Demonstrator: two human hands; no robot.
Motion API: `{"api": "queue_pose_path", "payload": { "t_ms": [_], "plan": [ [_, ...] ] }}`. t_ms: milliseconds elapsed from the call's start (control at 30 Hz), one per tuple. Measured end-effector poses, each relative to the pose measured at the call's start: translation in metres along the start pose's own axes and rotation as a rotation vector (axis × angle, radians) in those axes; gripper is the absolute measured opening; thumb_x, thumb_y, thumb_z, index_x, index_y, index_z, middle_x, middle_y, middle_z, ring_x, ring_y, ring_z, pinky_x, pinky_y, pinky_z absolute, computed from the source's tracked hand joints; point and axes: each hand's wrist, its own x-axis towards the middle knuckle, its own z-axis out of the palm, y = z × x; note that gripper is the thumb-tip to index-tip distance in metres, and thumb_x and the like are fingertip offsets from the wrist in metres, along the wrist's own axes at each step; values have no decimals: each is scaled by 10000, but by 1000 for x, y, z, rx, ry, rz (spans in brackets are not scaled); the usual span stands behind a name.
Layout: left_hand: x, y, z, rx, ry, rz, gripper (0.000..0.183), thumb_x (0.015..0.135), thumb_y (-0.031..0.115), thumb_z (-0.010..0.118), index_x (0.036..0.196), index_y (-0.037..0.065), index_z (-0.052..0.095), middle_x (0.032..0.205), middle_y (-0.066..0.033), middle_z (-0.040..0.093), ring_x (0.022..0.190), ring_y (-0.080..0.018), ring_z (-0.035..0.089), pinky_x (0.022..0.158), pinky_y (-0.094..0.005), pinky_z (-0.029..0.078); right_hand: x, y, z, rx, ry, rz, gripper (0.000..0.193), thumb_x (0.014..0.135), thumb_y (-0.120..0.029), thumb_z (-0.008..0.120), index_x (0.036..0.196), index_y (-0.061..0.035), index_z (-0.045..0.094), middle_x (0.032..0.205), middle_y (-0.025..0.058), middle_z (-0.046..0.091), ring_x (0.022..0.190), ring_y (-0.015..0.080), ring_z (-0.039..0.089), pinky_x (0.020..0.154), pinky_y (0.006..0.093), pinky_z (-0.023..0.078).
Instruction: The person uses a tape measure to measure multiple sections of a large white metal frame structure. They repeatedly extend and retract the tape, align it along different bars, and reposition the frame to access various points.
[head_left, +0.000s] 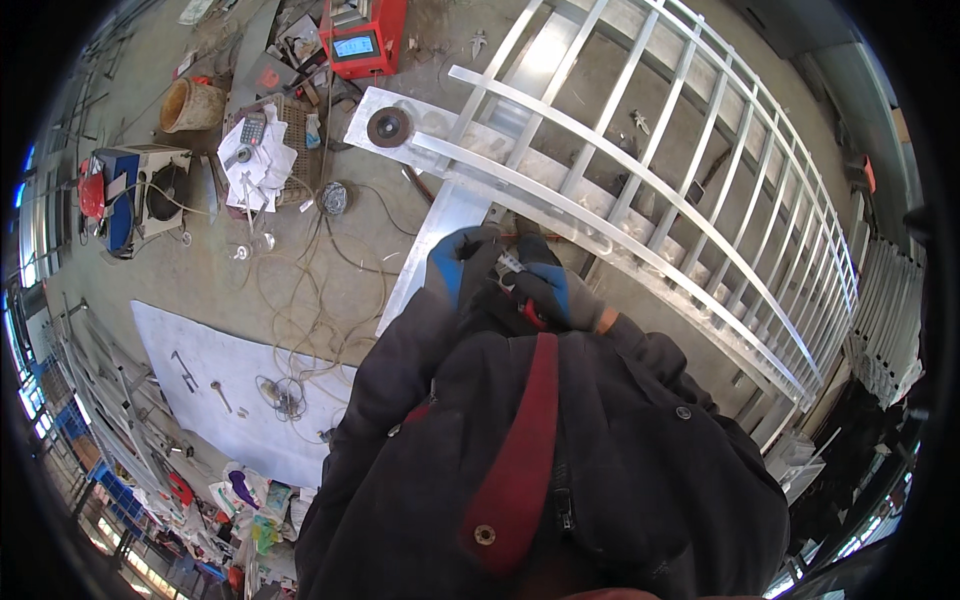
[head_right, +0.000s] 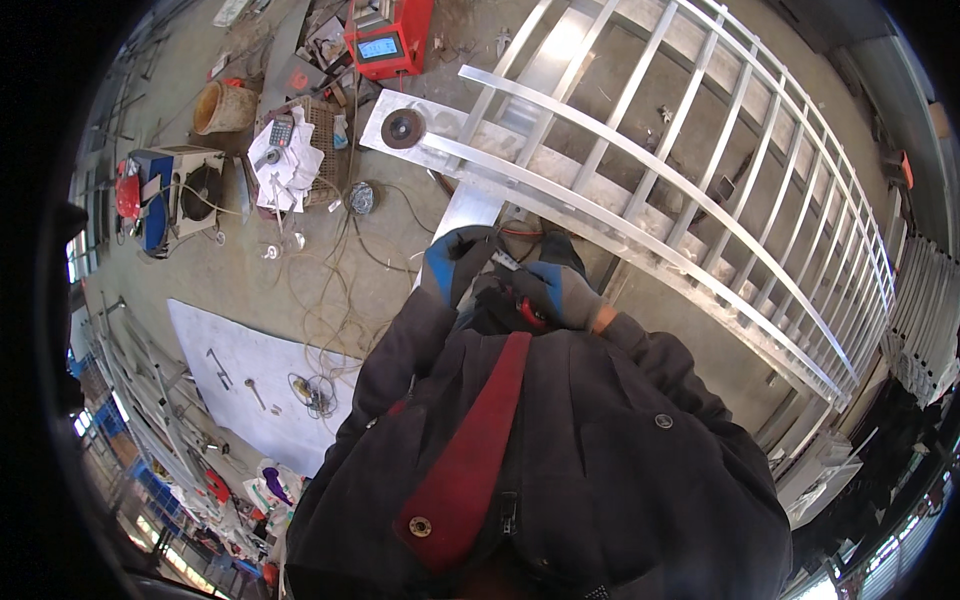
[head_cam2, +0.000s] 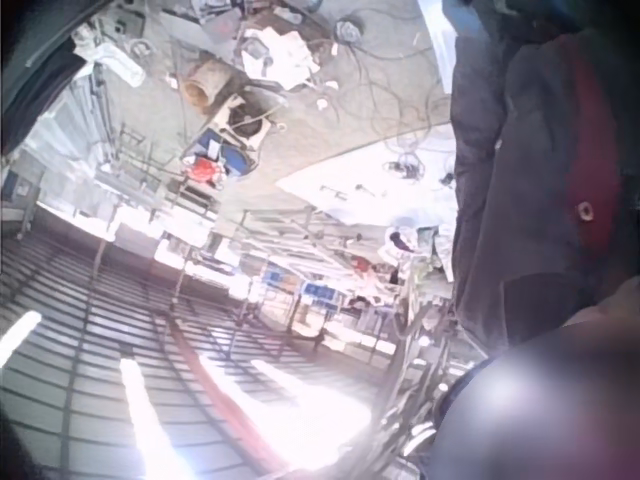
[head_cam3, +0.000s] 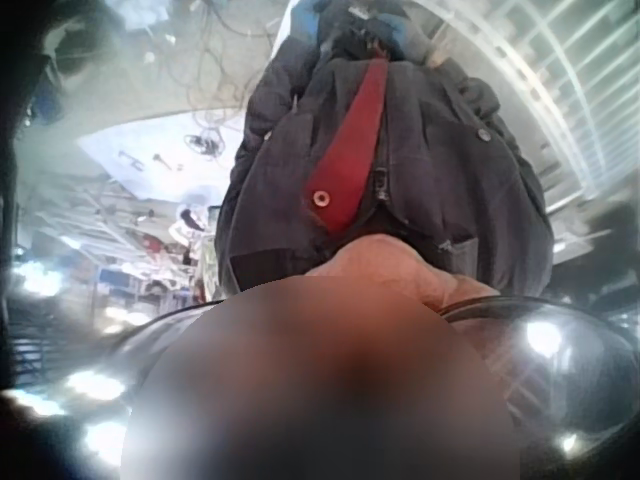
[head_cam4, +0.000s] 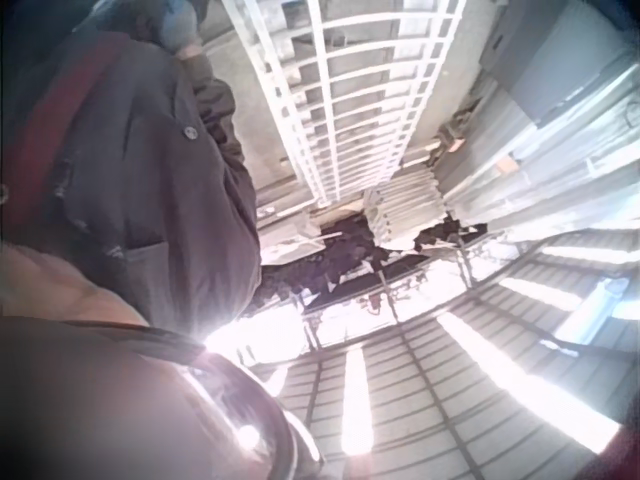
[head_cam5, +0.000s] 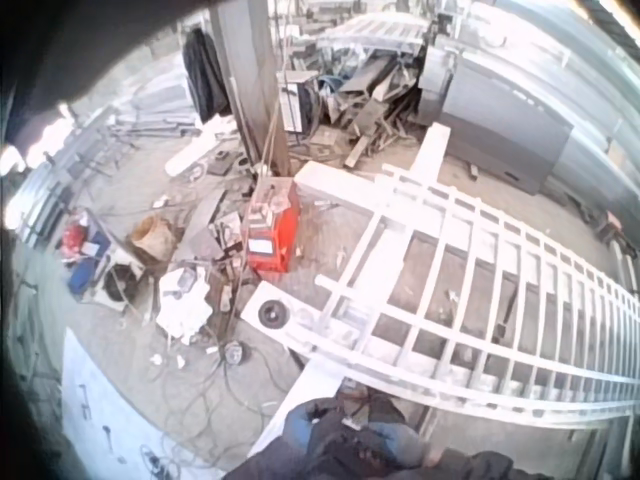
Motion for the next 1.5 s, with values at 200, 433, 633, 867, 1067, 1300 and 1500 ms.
{"api": "queue_pose_path", "payload": {
  "t_ms": [200, 433, 633, 867, 1067, 1300, 1500],
  "plan": [
    [36, 18, -11, -128, 121, 55, 230, 1003, 108, 712, 1189, -26, 730, 1124, -85, 755, 1008, -150, 694, 926, -291, 553, 4, -8, -6, -49, 20, -34, 335, 1104, -296, 537, 1243, -49, 715, 1047, 59, 731, 970, 153, 682, 890, 312, 536],
    [36, -12, -5, -245, -121, -87, 640, 1114, 386, 519, 1609, 13, 358, 1490, -148, 555, 1326, -247, 585, 1116, -395, 479, 38, 1, 5, 553, 164, -50, 348, 1082, -244, 568, 1300, 7, 672, 1108, 132, 727, 948, 208, 690, 886, 313, 542],
    [44, -37, 13, -540, -252, 1, 510, 1140, 350, 460, 1545, 40, 461, 1370, -99, 605, 1208, -162, 601, 1044, -312, 492, 76, -26, 1, -180, 384, -495, 407, 1058, -257, 566, 1407, -59, 638, 1520, 234, 522, 1442, 418, 465, 1183, 460, 379],
    [56, -23, -37, -328, -585, -258, 406, 1051, 273, 603, 1366, 18, 621, 1135, -79, 701, 1068, -168, 673, 934, -313, 553, 85, -48, -16, -310, 219, -488, 379, 1037, -293, 582, 1355, -142, 719, 1442, 190, 617, 1373, 423, 506, 1189, 537, 336],
    [21, -53, -67, 97, -355, -122, 346, 1019, 219, 646, 1292, 12, 701, 1087, -74, 736, 955, -122, 674, 833, -293, 545, 106, -43, -40, 88, 39, -419, 388, 1100, -173, 534, 1425, 27, 603, 1361, 134, 684, 1247, 236, 660, 1057, 346, 536],
    [-50, -138, -80, 187, 25, -391, 281, 1042, 291, 660, 1091, 42, 780, 895, -49, 731, 800, -120, 660, 727, -297, 540, 163, 5, -58, 339, -375, 112, 418, 1131, -292, 520, 1421, -11, 626, 1242, 111, 717, 1088, 196, 700, 950, 333, 574],
    [-102, -235, -67, -33, 401, -433, 236, 1008, 231, 667, 1134, 74, 789, 770, 3, 677, 586, -83, 569, 516, -279, 454, 211, 36, -56, -163, -748, -76, 361, 1069, -316, 639, 1324, -73, 715, 1202, 105, 749, 1033, 155, 675, 960, 330, 553]
  ]
}}
